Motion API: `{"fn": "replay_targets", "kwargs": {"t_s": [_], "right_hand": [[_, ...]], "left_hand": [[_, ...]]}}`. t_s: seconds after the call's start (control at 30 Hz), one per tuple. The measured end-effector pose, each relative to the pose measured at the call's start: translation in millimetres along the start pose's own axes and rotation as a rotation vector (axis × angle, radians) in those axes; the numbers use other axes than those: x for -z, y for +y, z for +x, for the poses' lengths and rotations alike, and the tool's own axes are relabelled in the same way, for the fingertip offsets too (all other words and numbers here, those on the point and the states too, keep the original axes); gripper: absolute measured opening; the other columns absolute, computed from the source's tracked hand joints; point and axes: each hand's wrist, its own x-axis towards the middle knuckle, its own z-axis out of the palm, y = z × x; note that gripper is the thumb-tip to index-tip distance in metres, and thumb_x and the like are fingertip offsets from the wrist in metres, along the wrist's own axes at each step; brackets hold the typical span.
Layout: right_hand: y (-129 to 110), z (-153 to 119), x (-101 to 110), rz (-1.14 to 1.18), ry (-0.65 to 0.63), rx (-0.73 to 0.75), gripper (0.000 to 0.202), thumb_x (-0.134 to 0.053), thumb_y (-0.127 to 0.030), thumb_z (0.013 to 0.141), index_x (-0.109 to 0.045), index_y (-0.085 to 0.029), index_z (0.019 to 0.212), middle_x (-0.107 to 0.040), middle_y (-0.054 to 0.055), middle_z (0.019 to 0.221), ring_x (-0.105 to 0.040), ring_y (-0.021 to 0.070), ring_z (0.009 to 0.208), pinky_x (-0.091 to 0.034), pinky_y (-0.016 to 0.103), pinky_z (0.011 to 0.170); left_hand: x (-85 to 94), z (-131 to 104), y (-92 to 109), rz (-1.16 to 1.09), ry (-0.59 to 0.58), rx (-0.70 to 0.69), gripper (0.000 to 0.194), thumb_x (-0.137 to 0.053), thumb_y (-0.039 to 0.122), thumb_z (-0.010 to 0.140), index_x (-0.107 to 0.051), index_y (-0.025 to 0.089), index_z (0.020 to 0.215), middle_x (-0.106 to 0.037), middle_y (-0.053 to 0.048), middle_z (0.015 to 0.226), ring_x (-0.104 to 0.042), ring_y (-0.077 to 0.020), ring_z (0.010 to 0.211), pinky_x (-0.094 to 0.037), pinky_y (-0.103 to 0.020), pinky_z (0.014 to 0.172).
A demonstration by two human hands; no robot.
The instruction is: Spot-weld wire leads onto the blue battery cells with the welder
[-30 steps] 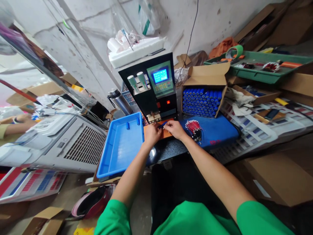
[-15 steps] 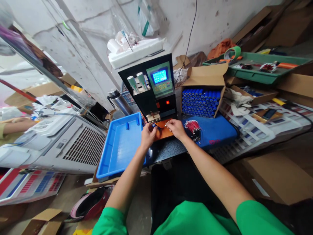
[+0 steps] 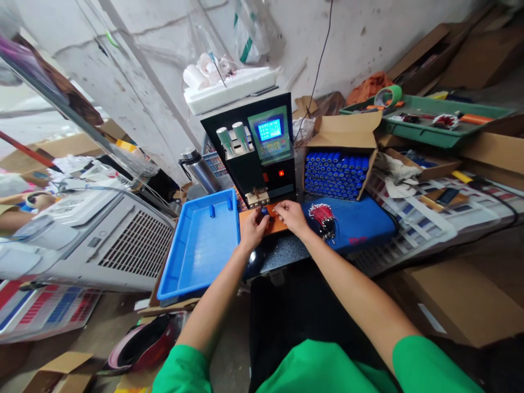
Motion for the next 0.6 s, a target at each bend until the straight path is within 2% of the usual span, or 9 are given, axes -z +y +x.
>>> {"fn": "replay_targets", "kwargs": {"t_s": [0.23, 0.33, 0.47, 0.6], "right_hand": [[-3, 6, -20, 0.104, 0.003, -0.028, 0.028, -0.064, -0.047, 0.069, -0.060, -0.019, 0.066, -0.054, -0.002, 0.053, -0.047, 0.0113, 0.048, -0.033, 0.022, 0.045], [2, 8, -23, 0.085, 0.001, -0.013, 0.027, -0.065, -0.046, 0.068, -0.060, -0.019, 0.066, -0.055, -0.002, 0.054, -0.048, 0.0120, 0.050, -0.034, 0.022, 0.045], [5, 6, -23, 0.048, -0.019, 0.001, 0.028, -0.066, -0.047, 0.070, -0.062, -0.020, 0.066, -0.057, -0.001, 0.055, -0.050, 0.0132, 0.052, -0.035, 0.023, 0.046], [5, 5, -24, 0.036, -0.013, 0.001, 0.030, -0.067, -0.050, 0.069, -0.063, -0.020, 0.066, -0.057, -0.001, 0.055, -0.050, 0.0134, 0.052, -0.035, 0.024, 0.047]], "left_hand": [[-1.1, -1, -2, -0.045, -0.013, -0.023, 0.027, -0.062, 0.033, 0.088, -0.066, 0.016, 0.109, -0.069, -0.003, 0.084, -0.062, -0.0143, 0.072, -0.052, -0.027, 0.072], [-1.4, -2, -2, -0.055, -0.013, -0.036, 0.030, -0.061, 0.031, 0.089, -0.065, 0.015, 0.114, -0.071, -0.005, 0.091, -0.064, -0.0160, 0.078, -0.053, -0.030, 0.078], [-1.0, -3, -1, -0.031, -0.002, -0.031, 0.031, -0.059, 0.030, 0.090, -0.065, 0.015, 0.116, -0.072, -0.004, 0.090, -0.065, -0.0162, 0.077, -0.054, -0.030, 0.076], [-0.9, -2, -3, -0.035, 0.008, -0.040, 0.031, -0.059, 0.028, 0.089, -0.065, 0.015, 0.116, -0.073, -0.007, 0.102, -0.068, -0.0193, 0.091, -0.054, -0.034, 0.088]]}}
